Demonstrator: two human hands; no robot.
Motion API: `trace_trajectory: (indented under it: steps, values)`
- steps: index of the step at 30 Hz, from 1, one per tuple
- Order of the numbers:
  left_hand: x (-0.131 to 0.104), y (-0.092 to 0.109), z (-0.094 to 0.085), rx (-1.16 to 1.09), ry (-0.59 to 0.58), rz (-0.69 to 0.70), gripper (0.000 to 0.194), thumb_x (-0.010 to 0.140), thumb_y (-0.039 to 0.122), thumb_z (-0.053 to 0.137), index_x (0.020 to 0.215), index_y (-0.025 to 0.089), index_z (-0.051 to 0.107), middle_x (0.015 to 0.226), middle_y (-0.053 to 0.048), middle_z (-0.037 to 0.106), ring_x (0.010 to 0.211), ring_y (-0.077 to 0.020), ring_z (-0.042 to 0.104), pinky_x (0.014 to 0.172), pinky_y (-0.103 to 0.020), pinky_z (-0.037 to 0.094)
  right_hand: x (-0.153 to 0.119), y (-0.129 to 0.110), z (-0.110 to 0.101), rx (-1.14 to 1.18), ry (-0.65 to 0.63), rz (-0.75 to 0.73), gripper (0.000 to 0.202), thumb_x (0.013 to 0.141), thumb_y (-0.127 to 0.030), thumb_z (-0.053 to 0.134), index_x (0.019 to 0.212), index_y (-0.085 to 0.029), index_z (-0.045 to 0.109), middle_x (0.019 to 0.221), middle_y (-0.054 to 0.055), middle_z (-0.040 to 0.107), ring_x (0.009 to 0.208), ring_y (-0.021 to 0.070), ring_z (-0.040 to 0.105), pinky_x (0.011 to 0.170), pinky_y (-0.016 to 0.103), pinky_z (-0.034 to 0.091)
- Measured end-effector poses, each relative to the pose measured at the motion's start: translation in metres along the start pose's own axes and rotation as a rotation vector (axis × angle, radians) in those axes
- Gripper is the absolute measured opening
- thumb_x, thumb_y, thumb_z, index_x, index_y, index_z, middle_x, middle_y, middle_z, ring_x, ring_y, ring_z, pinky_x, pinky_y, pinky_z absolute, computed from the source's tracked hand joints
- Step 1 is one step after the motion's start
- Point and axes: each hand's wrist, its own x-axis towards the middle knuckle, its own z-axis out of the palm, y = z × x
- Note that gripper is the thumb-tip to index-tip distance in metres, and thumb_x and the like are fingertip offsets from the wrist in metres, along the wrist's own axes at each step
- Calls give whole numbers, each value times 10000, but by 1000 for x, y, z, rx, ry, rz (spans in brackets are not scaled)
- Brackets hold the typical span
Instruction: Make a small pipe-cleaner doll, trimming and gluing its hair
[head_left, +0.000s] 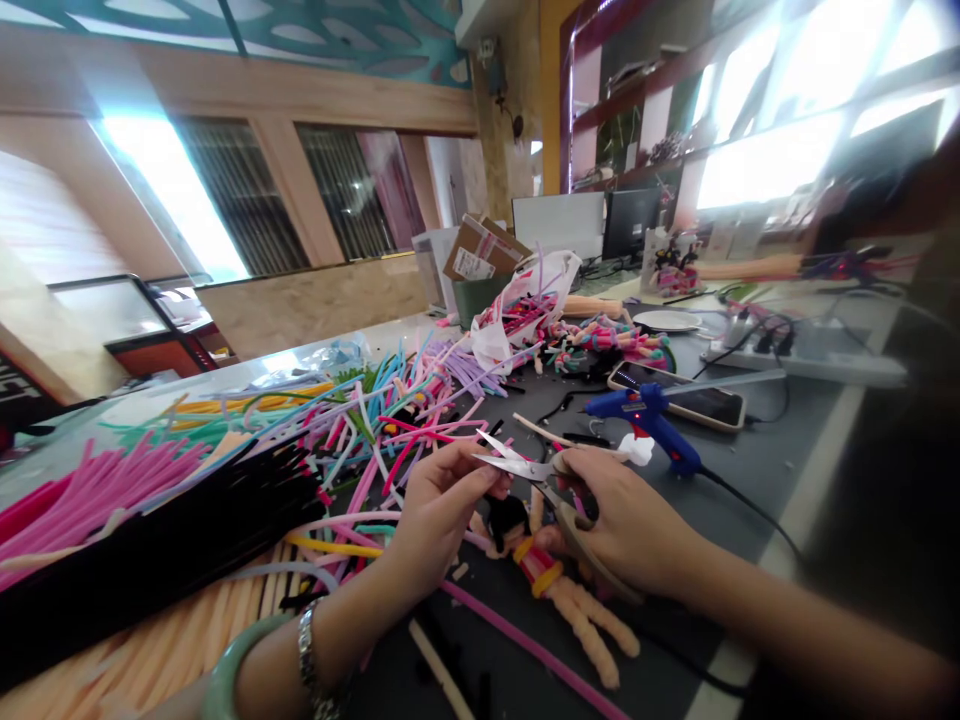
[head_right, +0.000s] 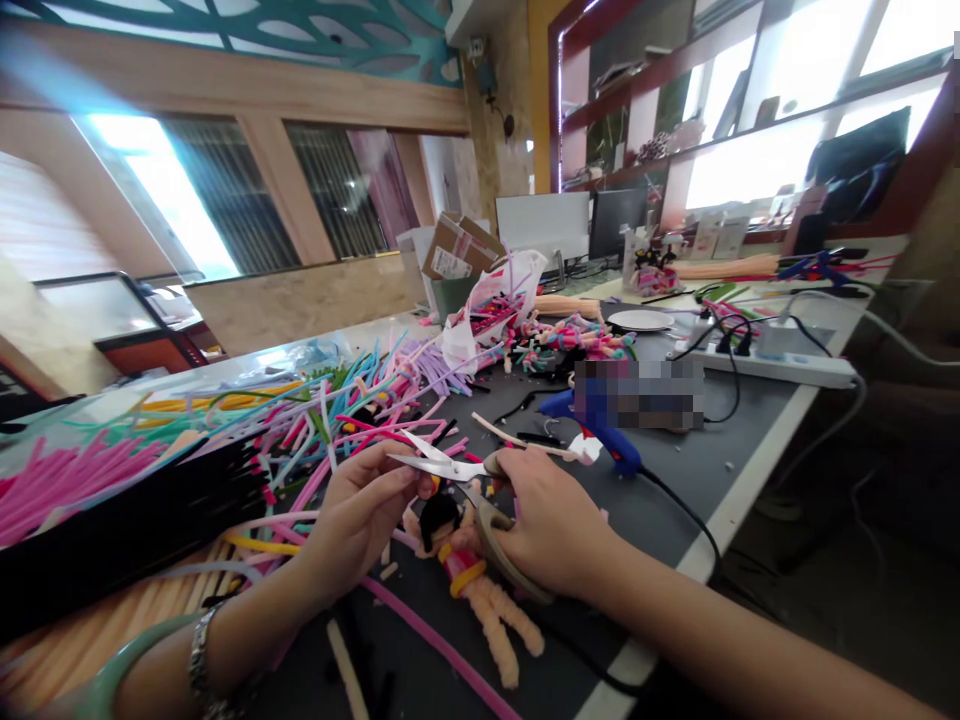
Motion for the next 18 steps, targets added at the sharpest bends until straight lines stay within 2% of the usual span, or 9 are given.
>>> trace_trajectory:
  steps: [8, 13, 18]
  values:
    - [1, 0, 1, -22, 47, -29, 90, 682, 197, 704, 723, 143, 644, 654, -14, 633, 625, -122, 577, 637, -238, 457, -3, -1, -1, -39, -6, -2, 369, 692, -449, 676, 897, -194, 506, 895, 67, 585, 800, 228, 513, 690, 350, 403]
    - [1, 1, 2, -18, 36, -9, 40, 687, 155, 684, 688, 140, 647, 647, -3, 613, 601, -100, 553, 623, -212, 447, -3, -4, -2, -23, -54, -15, 348, 694, -445, 672, 863, -202, 489, 858, 50, 570, 780, 220, 502, 657, 334, 400]
    - [2, -1, 0, 5, 31, 4, 26, 698, 142, 679, 697, 145, 653, 636, 2, 606, 600, -98, 546, 631, -210, 447, -2, -5, -2, -20, -46, -31, 336, 695, -436, 679, 855, -204, 495, 838, 45, 562, 772, 214, 504, 638, 315, 395]
